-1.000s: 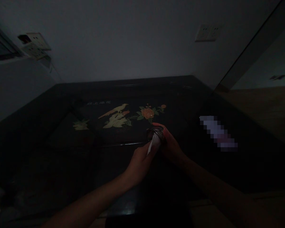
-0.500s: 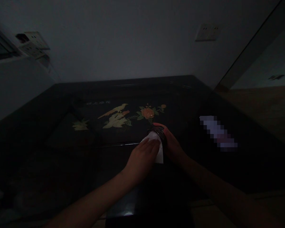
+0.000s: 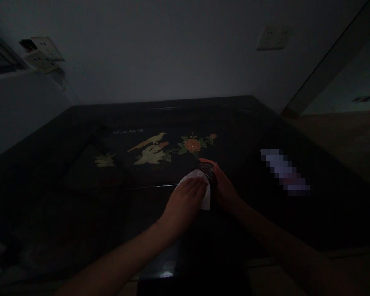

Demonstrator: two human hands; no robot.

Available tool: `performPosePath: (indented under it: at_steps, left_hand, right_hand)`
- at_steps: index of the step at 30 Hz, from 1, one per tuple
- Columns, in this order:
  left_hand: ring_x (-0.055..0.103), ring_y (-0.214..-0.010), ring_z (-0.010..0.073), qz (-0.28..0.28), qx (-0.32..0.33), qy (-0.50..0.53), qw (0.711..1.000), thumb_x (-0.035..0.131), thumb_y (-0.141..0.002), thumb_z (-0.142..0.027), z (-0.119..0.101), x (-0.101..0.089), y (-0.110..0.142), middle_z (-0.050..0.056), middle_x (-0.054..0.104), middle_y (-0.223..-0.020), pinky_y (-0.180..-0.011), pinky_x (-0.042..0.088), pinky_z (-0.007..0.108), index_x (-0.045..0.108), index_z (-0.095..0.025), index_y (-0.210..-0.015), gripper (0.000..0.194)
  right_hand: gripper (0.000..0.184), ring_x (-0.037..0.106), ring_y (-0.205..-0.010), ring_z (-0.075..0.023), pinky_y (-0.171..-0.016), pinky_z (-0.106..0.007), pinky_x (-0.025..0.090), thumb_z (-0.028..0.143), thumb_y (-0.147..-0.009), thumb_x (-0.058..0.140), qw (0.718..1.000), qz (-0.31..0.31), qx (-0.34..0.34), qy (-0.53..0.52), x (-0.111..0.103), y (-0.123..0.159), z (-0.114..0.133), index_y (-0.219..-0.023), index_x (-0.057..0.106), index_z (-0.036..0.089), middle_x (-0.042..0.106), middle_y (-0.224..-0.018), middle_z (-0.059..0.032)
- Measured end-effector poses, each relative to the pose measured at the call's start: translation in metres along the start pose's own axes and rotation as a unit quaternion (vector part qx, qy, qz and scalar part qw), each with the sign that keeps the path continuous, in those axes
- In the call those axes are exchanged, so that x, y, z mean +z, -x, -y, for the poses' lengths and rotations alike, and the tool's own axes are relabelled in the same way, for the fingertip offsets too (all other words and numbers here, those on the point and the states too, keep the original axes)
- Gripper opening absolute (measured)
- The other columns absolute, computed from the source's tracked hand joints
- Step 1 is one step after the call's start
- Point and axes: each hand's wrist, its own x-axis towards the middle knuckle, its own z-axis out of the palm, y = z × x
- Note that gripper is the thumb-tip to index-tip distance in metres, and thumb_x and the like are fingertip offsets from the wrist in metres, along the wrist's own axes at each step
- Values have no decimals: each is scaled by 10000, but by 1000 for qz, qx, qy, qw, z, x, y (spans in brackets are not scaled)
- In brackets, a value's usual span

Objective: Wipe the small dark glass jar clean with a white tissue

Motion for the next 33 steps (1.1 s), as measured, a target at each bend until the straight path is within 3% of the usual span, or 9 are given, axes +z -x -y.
performPosePath:
  at_steps: [6, 9, 11, 15, 17, 19, 23, 28, 33]
  left_hand:
    - [595, -1140, 244, 71, -96, 153, 981, 512, -690, -23, -5, -10, -1, 152, 634, -1236, -981, 465, 368, 524, -93, -1249, 564]
    - [666, -922, 240, 90, -185, 245, 948, 497, -727, -67, -8, -14, -2, 105, 708, -1027, -819, 511, 337, 611, -129, -1063, 360]
    - [656, -766, 213, 77, -224, 318, 918, 453, -819, -153, -9, -14, -3, 75, 704, -856, -707, 497, 300, 626, -132, -926, 205]
    - [594, -691, 169, 14, -237, 462, 855, 371, -922, -349, -10, -12, -5, 40, 650, -765, -651, 457, 253, 613, -119, -902, 335]
    - [590, -719, 168, -1, -228, 488, 843, 377, -924, -357, -10, -11, -4, 38, 650, -793, -673, 455, 250, 612, -114, -937, 339]
    - [602, -745, 172, 1, -215, 472, 855, 385, -917, -303, -10, -10, -3, 43, 660, -824, -694, 458, 254, 608, -119, -964, 294]
    - [642, -774, 191, 46, -192, 354, 914, 437, -829, -143, -9, -9, 0, 68, 687, -887, -715, 492, 276, 600, -140, -945, 200]
    - [630, -1043, 237, 67, -90, 206, 972, 484, -723, -35, -7, -7, 1, 132, 662, -1148, -915, 502, 358, 535, -119, -1158, 446]
    - [566, -1189, 223, 28, -13, 82, 996, 439, -804, -24, -2, 0, 1, 154, 615, -1261, -1033, 441, 365, 482, -75, -1272, 472]
  right_hand:
    - [502, 615, -771, -179, -715, -312, 481, 631, -812, 536, 999, -3, 7, 41, 3, 4, 5, -1141, 585, 255, 657, -939, -29]
    - [489, 617, -787, -186, -730, -316, 483, 626, -825, 520, 999, 5, 1, 54, 3, 4, 4, -1142, 582, 258, 659, -950, -32]
    - [474, 620, -805, -190, -753, -324, 485, 619, -845, 492, 999, 13, -6, 51, 1, 3, 1, -1147, 580, 265, 659, -960, -33]
    - [452, 620, -827, -188, -790, -338, 490, 593, -884, 442, 999, 12, -12, 51, -2, 2, -2, -1168, 577, 269, 655, -986, -38]
    - [458, 619, -826, -186, -788, -335, 493, 597, -884, 439, 999, 6, -12, 51, -2, 2, 0, -1168, 579, 266, 655, -986, -37]
    - [468, 622, -816, -184, -765, -326, 499, 612, -867, 459, 999, 2, -13, 46, 0, 3, 2, -1155, 586, 266, 660, -974, -32]
    - [484, 630, -789, -180, -713, -314, 503, 624, -855, 472, 1000, -7, 7, 28, 1, 2, 3, -1149, 591, 259, 673, -965, -33]
    - [474, 644, -807, -191, -714, -324, 495, 617, -857, 476, 999, -18, 31, 4, 0, 1, 3, -1156, 589, 268, 690, -983, -35]
    - [487, 648, -786, -192, -733, -332, 490, 629, -825, 517, 998, -24, 49, -7, 3, 0, 6, -1122, 602, 252, 699, -945, -32]
